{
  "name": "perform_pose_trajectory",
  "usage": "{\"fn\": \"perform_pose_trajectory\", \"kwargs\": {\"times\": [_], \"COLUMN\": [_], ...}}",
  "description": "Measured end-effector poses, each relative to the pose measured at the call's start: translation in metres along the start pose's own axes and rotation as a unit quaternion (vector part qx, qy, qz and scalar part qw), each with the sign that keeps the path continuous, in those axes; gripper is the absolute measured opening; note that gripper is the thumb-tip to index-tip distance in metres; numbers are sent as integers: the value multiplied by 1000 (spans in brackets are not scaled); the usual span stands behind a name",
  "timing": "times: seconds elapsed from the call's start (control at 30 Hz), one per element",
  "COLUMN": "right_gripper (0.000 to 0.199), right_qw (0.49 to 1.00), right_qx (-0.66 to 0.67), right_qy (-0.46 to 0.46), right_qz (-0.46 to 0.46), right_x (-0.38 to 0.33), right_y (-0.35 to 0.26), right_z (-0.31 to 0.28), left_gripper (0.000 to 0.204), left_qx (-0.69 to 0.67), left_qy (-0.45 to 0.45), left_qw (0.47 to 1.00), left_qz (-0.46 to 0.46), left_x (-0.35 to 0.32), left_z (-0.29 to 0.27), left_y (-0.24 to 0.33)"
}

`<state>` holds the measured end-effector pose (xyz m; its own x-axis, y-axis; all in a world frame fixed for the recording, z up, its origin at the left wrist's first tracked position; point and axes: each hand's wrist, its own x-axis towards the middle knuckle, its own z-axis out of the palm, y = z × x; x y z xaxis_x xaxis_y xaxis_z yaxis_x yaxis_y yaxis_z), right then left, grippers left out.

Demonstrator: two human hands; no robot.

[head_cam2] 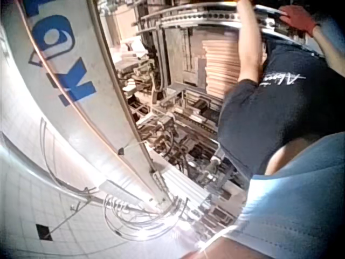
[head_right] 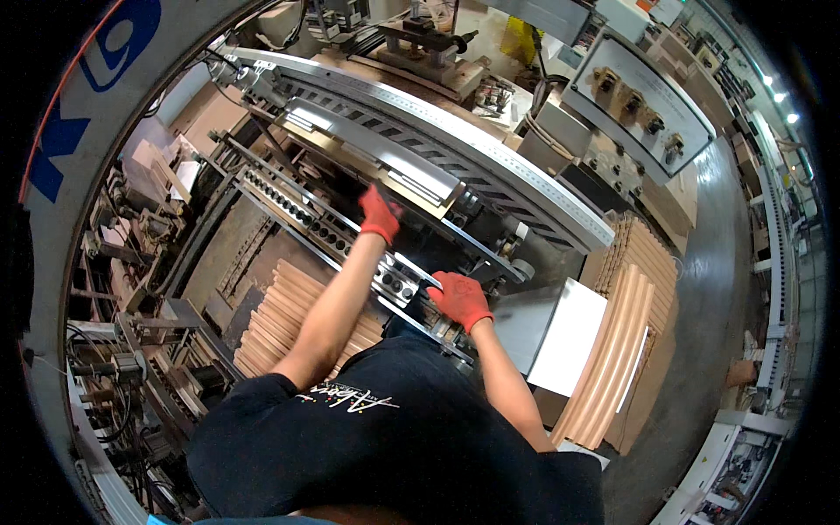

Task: The person takes curved wooden slats from a stack and feeds them one at a time into an industrial woodworking machine.

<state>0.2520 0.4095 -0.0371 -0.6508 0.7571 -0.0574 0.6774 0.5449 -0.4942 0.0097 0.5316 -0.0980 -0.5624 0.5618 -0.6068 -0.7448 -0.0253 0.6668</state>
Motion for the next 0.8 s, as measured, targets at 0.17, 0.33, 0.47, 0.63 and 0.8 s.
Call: {"fn": "perform_pose_trajectory", "kwargs": {"times": [0.17, 0.33, 0.47, 0.63, 0.8], "right_gripper": [30, 24, 37, 35, 29], "right_qw": [981, 910, 849, 772, 737], "right_qx": [172, 247, 404, 580, 646], "right_qy": [90, 332, 287, 233, 104], "right_qz": [12, 36, 183, 115, 169], "right_x": [8, 60, 102, 137, 116], "right_y": [-15, -12, -15, -3, -25], "right_z": [-14, -18, -28, -12, 3], "left_gripper": [34, 27, 28, 24, 32], "left_qx": [-15, 138, 687, 175, -5], "left_qy": [-139, -170, -190, -315, -105], "left_qw": [986, 974, 604, 915, 992], "left_qz": [-93, 57, 356, 179, -69], "left_x": [-47, -3, -25, -103, -157], "left_z": [-4, -11, -38, -55, -74], "left_y": [-44, -52, -29, 16, 64]}}
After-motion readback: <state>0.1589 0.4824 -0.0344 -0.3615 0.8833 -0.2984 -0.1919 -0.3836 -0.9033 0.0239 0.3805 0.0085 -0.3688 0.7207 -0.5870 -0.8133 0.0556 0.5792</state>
